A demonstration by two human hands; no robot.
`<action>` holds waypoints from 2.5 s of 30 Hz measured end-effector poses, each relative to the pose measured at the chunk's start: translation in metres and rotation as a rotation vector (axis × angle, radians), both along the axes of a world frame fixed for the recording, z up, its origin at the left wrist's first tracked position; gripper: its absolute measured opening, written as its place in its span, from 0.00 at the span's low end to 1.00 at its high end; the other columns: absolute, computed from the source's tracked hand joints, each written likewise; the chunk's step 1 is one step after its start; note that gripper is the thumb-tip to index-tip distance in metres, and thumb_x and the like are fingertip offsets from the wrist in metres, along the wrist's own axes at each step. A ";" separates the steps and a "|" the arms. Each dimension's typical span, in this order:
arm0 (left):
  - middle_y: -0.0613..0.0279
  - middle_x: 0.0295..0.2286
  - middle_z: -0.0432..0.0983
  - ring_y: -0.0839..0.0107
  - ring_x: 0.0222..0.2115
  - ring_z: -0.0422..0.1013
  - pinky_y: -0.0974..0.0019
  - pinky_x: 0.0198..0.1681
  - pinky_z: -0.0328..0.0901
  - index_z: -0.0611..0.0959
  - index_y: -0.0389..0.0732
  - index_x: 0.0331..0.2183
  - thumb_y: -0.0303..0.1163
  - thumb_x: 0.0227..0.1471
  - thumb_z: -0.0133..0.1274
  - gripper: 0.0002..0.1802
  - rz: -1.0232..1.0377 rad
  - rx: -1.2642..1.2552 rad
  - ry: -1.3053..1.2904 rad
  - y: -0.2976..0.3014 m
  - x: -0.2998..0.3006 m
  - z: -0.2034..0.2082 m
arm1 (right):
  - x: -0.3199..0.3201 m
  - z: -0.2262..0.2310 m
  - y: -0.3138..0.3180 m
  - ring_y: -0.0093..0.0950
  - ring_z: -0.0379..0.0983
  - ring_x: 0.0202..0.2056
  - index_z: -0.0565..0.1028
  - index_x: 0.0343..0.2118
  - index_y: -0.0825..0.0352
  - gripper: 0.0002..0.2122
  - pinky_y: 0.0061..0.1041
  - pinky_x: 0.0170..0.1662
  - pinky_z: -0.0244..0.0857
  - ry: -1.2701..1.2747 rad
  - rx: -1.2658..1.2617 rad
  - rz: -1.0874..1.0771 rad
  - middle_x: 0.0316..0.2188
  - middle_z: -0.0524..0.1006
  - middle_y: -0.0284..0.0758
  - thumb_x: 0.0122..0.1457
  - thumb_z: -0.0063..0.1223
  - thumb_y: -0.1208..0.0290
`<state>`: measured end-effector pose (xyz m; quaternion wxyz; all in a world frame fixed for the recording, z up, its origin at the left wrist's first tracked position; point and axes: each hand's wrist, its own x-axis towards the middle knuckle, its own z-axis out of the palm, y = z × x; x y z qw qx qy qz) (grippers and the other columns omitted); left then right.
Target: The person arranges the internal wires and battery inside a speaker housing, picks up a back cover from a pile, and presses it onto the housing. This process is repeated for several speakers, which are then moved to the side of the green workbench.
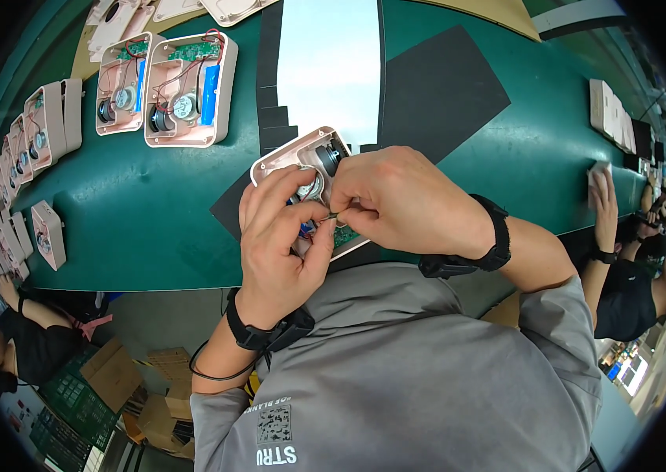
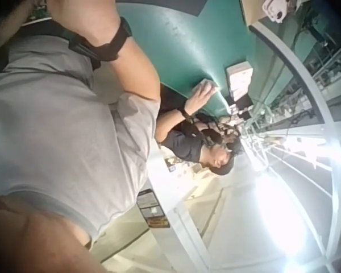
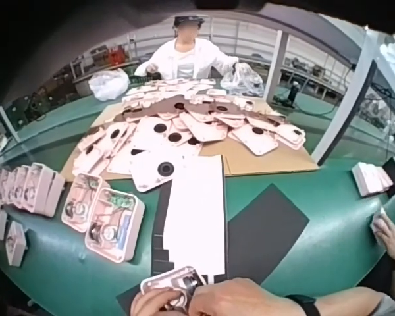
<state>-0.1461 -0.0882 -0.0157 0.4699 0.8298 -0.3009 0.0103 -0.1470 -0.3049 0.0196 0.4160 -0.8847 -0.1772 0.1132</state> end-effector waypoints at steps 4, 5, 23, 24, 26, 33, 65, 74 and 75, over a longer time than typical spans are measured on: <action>0.50 0.49 0.80 0.50 0.54 0.72 0.48 0.58 0.61 0.84 0.39 0.32 0.22 0.45 0.66 0.09 0.014 -0.002 0.022 -0.001 0.001 0.000 | -0.002 -0.004 0.001 0.39 0.76 0.26 0.76 0.27 0.67 0.05 0.34 0.29 0.68 -0.043 0.026 -0.029 0.25 0.76 0.36 0.51 0.63 0.80; 0.51 0.49 0.80 0.51 0.54 0.72 0.48 0.58 0.61 0.84 0.39 0.32 0.22 0.45 0.66 0.09 0.001 0.004 0.008 0.000 0.002 0.000 | -0.002 -0.004 0.001 0.39 0.76 0.26 0.76 0.27 0.67 0.05 0.34 0.29 0.68 -0.042 0.026 -0.030 0.25 0.76 0.36 0.51 0.63 0.80; 0.57 0.48 0.79 0.54 0.52 0.72 0.49 0.56 0.61 0.85 0.40 0.31 0.19 0.40 0.66 0.12 -0.005 0.122 -0.112 -0.003 -0.001 0.000 | -0.014 -0.013 0.002 0.38 0.78 0.30 0.77 0.30 0.66 0.05 0.35 0.30 0.71 -0.185 -0.054 0.000 0.30 0.77 0.34 0.54 0.64 0.79; 0.57 0.48 0.79 0.54 0.52 0.72 0.49 0.56 0.61 0.85 0.40 0.31 0.19 0.40 0.66 0.12 -0.007 0.123 -0.110 -0.004 0.000 0.000 | -0.014 -0.014 0.002 0.38 0.78 0.30 0.77 0.30 0.66 0.05 0.36 0.30 0.71 -0.183 -0.058 0.009 0.30 0.77 0.34 0.54 0.64 0.79; 0.57 0.48 0.79 0.54 0.51 0.72 0.49 0.56 0.61 0.85 0.40 0.30 0.19 0.40 0.65 0.11 -0.004 0.122 -0.091 -0.004 0.000 0.001 | -0.014 -0.014 0.004 0.38 0.78 0.30 0.77 0.30 0.66 0.05 0.36 0.30 0.71 -0.192 -0.089 0.010 0.30 0.77 0.34 0.54 0.64 0.80; 0.58 0.48 0.79 0.55 0.50 0.73 0.50 0.56 0.60 0.84 0.40 0.28 0.19 0.41 0.64 0.09 -0.010 0.126 -0.072 -0.004 0.003 0.002 | -0.017 -0.017 0.007 0.36 0.78 0.30 0.79 0.32 0.67 0.06 0.34 0.31 0.71 -0.248 -0.161 -0.033 0.30 0.77 0.35 0.52 0.66 0.78; 0.37 0.61 0.64 0.39 0.62 0.62 0.42 0.65 0.57 0.61 0.36 0.65 0.32 0.33 0.78 0.61 -0.286 0.280 -0.028 -0.008 0.036 0.014 | 0.005 -0.012 -0.034 0.43 0.78 0.35 0.79 0.42 0.72 0.10 0.38 0.39 0.73 -0.228 -0.229 -0.267 0.34 0.81 0.41 0.58 0.62 0.75; 0.39 0.60 0.63 0.39 0.63 0.59 0.42 0.66 0.54 0.58 0.33 0.67 0.31 0.37 0.75 0.60 -0.270 0.189 -0.003 -0.016 0.041 0.009 | -0.030 0.012 0.001 0.44 0.72 0.53 0.80 0.34 0.69 0.08 0.42 0.53 0.69 -0.468 -0.138 -0.280 0.49 0.76 0.42 0.51 0.65 0.75; 0.40 0.60 0.64 0.39 0.63 0.59 0.43 0.66 0.54 0.58 0.33 0.67 0.30 0.39 0.74 0.58 -0.288 0.200 0.014 -0.016 0.041 0.012 | -0.035 0.009 0.003 0.44 0.71 0.54 0.80 0.33 0.69 0.08 0.43 0.54 0.68 -0.480 -0.155 -0.219 0.50 0.76 0.42 0.50 0.65 0.75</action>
